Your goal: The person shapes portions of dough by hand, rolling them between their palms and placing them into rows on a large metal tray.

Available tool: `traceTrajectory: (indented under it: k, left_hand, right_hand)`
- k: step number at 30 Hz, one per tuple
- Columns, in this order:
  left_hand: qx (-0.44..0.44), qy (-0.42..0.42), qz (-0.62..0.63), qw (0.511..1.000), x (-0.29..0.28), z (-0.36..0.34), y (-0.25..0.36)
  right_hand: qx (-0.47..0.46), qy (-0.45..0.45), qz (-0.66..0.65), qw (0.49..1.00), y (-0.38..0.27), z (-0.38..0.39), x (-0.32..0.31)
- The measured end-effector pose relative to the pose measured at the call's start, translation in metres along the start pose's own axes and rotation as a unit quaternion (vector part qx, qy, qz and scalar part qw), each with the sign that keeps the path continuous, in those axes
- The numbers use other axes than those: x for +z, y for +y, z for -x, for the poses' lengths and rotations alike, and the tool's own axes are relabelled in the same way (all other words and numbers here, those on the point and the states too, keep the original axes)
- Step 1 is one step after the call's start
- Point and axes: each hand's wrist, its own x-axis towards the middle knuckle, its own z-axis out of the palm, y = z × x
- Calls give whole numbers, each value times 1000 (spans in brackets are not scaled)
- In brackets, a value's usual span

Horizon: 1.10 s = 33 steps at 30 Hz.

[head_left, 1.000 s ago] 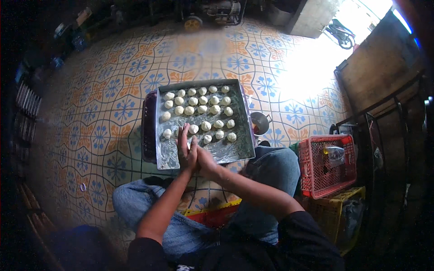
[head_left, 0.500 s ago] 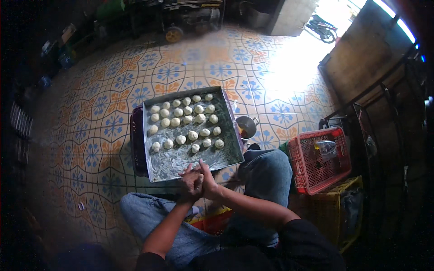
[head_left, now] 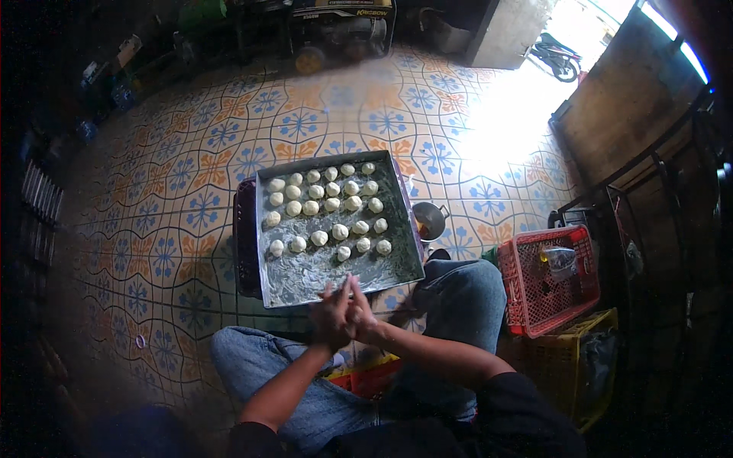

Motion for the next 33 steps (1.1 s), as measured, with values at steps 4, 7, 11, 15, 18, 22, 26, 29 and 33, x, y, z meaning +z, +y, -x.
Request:
traceTrajectory:
  k: [4, 7, 11, 15, 18, 22, 26, 29, 33]
  left_hand:
    - [143, 21, 36, 989, 16, 5, 52]
    - [194, -68, -48, 978, 12, -6, 45]
    - [162, -53, -50, 984, 5, -26, -3]
    - [-23, 38, -91, 995, -11, -19, -27]
    - [-8, 69, -51, 996, 1, -31, -38]
    - [-22, 67, -55, 996, 4, -33, -39]
    - [16, 72, 14, 997, 13, -36, -49]
    - [30, 64, 70, 995, 12, -36, -43]
    - [-31, 101, 114, 988, 12, -26, -48]
  right_hand:
    - [-84, -95, -69, 990, -37, 2, -12]
    - [-63, -221, -83, 970, -40, -9, -37]
    - [-76, -217, -93, 969, 1, -11, -40]
    - [106, 38, 21, 993, 0, 10, 6]
    - [26, 12, 148, 989, -25, -4, -22]
    - [-113, 78, 278, 951, -51, -7, -13]
    - [-170, 130, 324, 922, -63, -8, -12]
    - [-170, 145, 287, 932, -65, -4, -9]
    - [-132, 176, 233, 947, -66, 2, 11]
